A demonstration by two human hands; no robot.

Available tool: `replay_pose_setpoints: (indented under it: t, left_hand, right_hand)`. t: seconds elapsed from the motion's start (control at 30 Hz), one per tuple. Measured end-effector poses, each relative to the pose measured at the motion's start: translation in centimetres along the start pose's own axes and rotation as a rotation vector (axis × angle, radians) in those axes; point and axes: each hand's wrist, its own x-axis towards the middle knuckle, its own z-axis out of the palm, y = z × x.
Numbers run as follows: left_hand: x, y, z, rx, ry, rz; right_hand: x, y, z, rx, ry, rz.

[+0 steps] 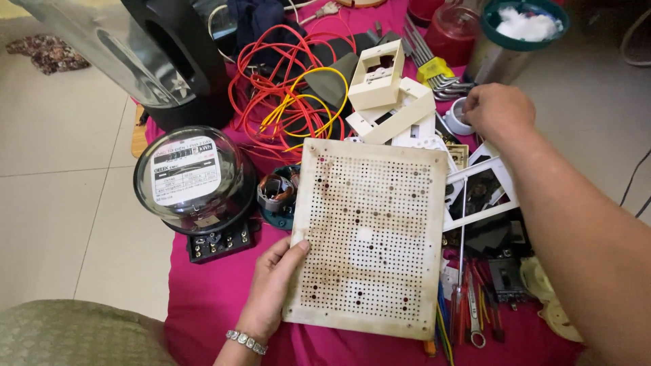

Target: Manually inserting small pins or components into a perforated circuit board.

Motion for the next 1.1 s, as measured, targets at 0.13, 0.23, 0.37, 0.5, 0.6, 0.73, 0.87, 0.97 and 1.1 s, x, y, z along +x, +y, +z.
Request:
replay_pose_setpoints:
  t: [0.13, 0.23, 0.37, 0.5, 0.6, 0.73, 0.87, 0.97, 1.1]
  left_hand:
    - [0.2, 0.4, 0.2, -0.043, -0.01, -0.027]
    - [0.9, 0.8, 0.3, -0.066, -0.055, -0.001]
    - [1.1, 2.2, 0.9, 0.031, 0.002, 0.008]
    - [1.1, 3.5, 1.1, 0.041, 0.019, -0.059]
    - [1.4, 3.0, 0.5, 0.029, -0.051, -0.034]
    - [1.9, 2.5, 0.2, -0.001, -0.074, -0.033]
    - [1.8, 2.5, 0.5, 0.01, -0.036, -0.024]
    - [1.7, 2.4, 0.5, 0.003, -0.036, -0.02]
    - [1.6, 2.4, 0.5, 0.014, -0.016, -0.019]
  right_hand:
    - [-0.3, -1.2, -1.3, -0.064, -0.078, -0.012]
    - [-0.3, -2.2, -2.6, -0.184, -0.173, -0.017]
    - [0.6, -1.2, -2.2, -0.275, -0.195, -0.097]
    - [0.7, -1.3, -2.5, -0.272, -0.232, -0.101]
    - [0.6, -1.1, -2.1, -0.245, -0.192, -0.164]
    - [0.0, -1.5, -2.8, -0.247, -0.206, -0.138]
    - [-0.1, -0.7, -2.3, -0.11, -0.204, -0.133]
    - [0.2, -0.7, -2.4, -0.085, -0.244, -0.121]
    - [0.5, -1.1, -2.2, -0.157, -0.218, -0.107]
